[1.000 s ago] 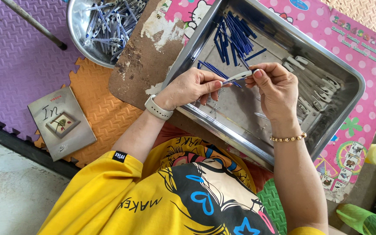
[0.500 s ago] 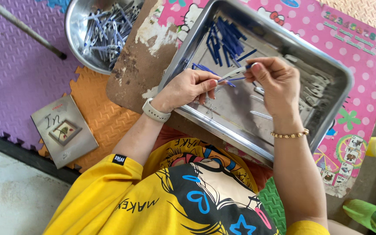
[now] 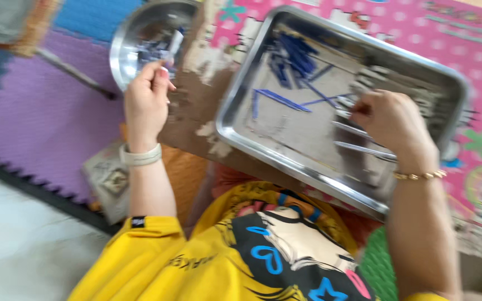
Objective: The person assembles pens by hand at a small table, inserting blue ink refills into white pen barrels and attaching clips from a metal tray.
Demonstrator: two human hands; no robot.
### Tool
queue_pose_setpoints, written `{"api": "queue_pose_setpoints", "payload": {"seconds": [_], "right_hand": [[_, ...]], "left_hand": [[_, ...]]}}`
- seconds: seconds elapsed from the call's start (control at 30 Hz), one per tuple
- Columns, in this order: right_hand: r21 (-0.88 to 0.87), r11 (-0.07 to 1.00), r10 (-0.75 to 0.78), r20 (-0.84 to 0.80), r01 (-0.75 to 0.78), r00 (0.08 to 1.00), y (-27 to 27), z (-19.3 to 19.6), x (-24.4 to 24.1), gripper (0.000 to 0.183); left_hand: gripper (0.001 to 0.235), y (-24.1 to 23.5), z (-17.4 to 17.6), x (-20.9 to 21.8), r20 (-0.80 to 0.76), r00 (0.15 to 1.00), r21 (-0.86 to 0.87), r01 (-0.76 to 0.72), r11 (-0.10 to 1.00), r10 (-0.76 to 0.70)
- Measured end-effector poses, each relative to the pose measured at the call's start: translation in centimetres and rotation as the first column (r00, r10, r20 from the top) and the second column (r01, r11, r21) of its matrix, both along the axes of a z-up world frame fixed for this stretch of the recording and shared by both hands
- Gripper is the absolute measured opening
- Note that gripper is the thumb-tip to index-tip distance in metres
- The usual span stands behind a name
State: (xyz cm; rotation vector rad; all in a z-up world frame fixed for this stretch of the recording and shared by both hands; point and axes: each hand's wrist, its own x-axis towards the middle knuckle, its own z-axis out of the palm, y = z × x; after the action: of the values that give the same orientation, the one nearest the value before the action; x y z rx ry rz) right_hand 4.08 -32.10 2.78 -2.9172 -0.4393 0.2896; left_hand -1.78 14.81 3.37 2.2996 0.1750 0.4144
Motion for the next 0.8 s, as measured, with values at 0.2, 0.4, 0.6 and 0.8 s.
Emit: {"api": "queue_pose_setpoints", "payload": {"seconds": [0.2, 0.4, 0.6, 0.8], "right_hand": [[-0.100, 0.995, -0.009, -0.025, 0.007, 1.000, 1.0, -1.1, 0.0, 0.017], [-0.131, 0.991, -0.013, -0.008, 0.012, 1.000, 1.6, -0.8, -0.1, 0.019], [0.054, 0.994, 0.053, 0.482, -0.090, 0.875, 1.7, 1.8, -1.8, 0.011], [0.723, 0.615, -0.027, 0.419, -0.316, 0.908, 7.0, 8.3, -4.3, 0.041]], "left_hand": [[0.031, 7.8, -2.3, 3.8, 0.105, 0.986, 0.321, -0.160, 0.933, 0.133], [0.034, 7.6, -0.6, 5.5, 0.274, 0.957, 0.406, -0.026, 0.913, -0.095], [0.021, -6.6, 3.0, 2.5, 0.330, 0.801, 0.133, 0.484, 0.865, -0.499], [0.060, -17.2, 2.4, 1.2, 0.185, 0.655, -0.212, 0.754, 0.621, -0.733]]}}
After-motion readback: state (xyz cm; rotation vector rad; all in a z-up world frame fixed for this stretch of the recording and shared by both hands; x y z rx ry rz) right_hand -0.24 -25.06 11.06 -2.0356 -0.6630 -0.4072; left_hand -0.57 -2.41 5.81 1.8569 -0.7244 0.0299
